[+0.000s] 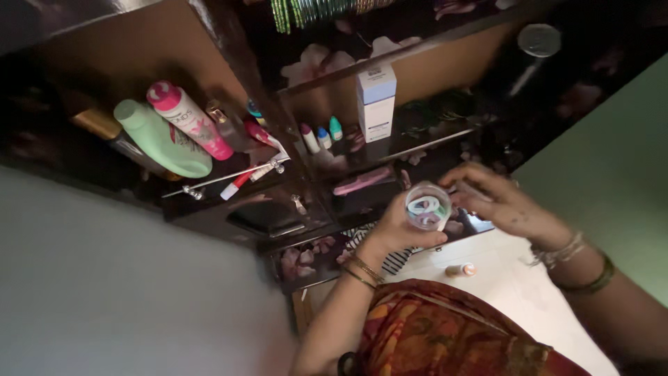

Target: The person sits on the floor and organizes a drawer by moving jewelry, hair clips, and papers. They then wipe the surface of the drawer with a striped cloth and place hairbrushes and a bottle inside. Finally, they open a cabinet door to reveal shelves with toiletries and place a small container on a shelf.

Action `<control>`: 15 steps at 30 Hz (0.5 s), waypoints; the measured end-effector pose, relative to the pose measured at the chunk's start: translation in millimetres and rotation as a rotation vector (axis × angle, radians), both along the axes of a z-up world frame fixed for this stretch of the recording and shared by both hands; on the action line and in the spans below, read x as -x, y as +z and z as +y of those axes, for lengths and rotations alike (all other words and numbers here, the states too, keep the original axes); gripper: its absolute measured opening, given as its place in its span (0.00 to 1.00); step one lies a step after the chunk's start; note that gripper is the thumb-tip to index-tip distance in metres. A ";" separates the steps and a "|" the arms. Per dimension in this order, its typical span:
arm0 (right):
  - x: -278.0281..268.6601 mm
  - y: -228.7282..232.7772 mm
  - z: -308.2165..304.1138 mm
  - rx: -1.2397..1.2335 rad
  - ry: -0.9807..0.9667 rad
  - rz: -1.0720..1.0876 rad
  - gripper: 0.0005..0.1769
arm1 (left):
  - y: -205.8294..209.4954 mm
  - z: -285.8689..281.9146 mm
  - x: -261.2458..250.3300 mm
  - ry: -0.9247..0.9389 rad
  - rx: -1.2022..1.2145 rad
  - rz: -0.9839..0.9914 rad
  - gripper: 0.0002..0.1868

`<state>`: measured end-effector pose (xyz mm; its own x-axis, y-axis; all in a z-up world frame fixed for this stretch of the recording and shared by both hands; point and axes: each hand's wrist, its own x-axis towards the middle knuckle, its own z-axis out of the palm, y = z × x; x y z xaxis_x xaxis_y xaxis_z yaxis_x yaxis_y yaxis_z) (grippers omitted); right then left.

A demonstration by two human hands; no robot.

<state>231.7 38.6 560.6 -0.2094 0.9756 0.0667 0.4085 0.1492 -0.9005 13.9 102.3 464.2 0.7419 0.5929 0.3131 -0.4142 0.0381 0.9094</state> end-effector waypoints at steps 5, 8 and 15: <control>16.0 -14.1 1.1 -0.030 -0.009 0.053 0.10 | -3.5 4.7 7.6 -0.067 0.091 -0.062 0.32; 14.0 -21.7 1.3 0.045 -0.001 0.102 0.07 | -10.0 3.8 10.8 -0.052 0.051 -0.101 0.30; 5.3 -43.7 -11.0 -0.148 -0.179 -0.034 0.08 | -6.2 -2.5 12.3 -0.101 0.304 -0.128 0.34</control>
<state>226.3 27.5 516.9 -0.0385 0.9774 0.2081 0.4704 0.2014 -0.8591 1.6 99.8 458.1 0.7679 0.5985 0.2281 -0.5046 0.3461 0.7909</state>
